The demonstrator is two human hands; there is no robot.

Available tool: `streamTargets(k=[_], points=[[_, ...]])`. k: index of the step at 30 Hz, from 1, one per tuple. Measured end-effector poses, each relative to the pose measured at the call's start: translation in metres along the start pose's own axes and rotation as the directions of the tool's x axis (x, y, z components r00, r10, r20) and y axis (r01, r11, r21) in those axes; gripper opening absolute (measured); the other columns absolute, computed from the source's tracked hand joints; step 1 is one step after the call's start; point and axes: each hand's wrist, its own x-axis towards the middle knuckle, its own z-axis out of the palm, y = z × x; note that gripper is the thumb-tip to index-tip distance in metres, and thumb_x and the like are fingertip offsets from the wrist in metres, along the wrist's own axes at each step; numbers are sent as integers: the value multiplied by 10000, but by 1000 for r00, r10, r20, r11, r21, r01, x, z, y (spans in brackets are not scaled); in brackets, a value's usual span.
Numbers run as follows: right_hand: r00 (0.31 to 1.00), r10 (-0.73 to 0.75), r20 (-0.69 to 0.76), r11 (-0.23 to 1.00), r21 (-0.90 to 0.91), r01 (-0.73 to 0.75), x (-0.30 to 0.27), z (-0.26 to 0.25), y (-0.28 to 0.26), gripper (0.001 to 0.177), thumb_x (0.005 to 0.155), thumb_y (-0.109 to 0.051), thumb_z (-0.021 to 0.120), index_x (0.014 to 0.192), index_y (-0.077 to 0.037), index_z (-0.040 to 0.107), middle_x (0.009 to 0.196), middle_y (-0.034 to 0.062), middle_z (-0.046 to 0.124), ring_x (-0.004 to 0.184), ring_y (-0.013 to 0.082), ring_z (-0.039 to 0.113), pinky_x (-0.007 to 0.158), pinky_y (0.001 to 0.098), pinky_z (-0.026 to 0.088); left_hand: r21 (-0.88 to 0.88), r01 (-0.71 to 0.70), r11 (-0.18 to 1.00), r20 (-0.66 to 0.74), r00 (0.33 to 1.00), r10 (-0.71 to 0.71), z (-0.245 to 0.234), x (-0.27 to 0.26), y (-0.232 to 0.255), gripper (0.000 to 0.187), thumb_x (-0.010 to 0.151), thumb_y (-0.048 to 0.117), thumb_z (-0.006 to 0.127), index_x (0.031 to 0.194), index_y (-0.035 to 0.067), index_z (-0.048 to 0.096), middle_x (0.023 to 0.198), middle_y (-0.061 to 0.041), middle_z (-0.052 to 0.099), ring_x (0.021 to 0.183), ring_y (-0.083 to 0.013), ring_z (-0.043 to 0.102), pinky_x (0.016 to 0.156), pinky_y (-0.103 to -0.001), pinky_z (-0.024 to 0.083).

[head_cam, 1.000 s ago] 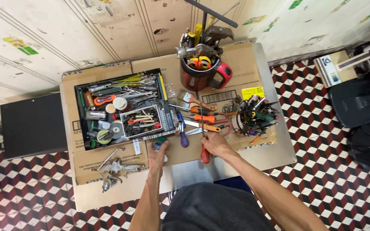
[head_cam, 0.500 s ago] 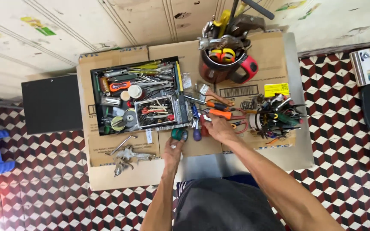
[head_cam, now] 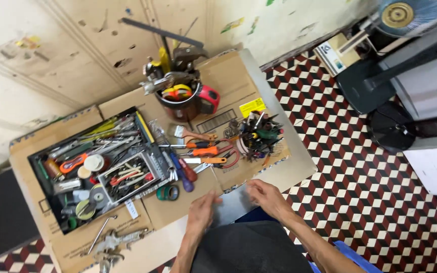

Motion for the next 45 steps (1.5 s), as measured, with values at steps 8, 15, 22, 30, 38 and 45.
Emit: streamTargets(k=[8,15,22,30,38,45], points=[[905,45,-423,993,120,7,-6,-44,-33,372,988,-294,564,1267,-79,683,1036,94,766,927,205,724,783,335,573,408,-643,648,-84,680,728,54,48,171,575,810,208,745,1326,34,560,1144,-205,689,1026,-361,695,851,-433,545],[784,-245,-570,967,-89,238,26,-73,-58,424,947,-165,612,1352,-51,552,1348,135,560,1042,203,683,815,346,576,579,-639,507,157,697,699,61,104,208,430,887,203,738,1296,150,616,1123,-158,739,1010,-380,697,885,-488,507],[866,-91,-492,995,-11,99,39,-80,-57,437,932,-134,625,1363,-96,561,1277,98,600,990,189,686,798,332,597,636,-668,386,236,644,728,51,36,246,193,928,257,745,1095,161,731,848,-126,762,741,-319,734,662,-446,555],[853,-177,-491,983,-123,134,41,-81,-60,428,952,-161,620,1366,-73,555,1284,114,611,998,208,703,832,346,587,569,-601,562,-306,479,823,21,-7,229,191,969,188,735,1114,69,697,894,-132,746,676,-214,705,603,-335,553],[731,-457,-507,866,-439,237,35,-77,-77,342,965,-153,643,1280,-27,609,1366,160,594,1174,284,632,952,390,530,598,-478,643,-400,516,757,17,41,201,299,989,144,669,1279,77,650,1103,-212,718,929,-355,719,790,-422,576],[715,-663,-220,593,-738,323,61,-73,-98,393,871,-74,674,1254,11,658,1170,116,686,1008,309,613,864,438,458,556,-645,524,125,688,715,81,62,176,432,840,97,684,1267,87,616,1178,-208,701,911,-432,686,744,-515,548]])
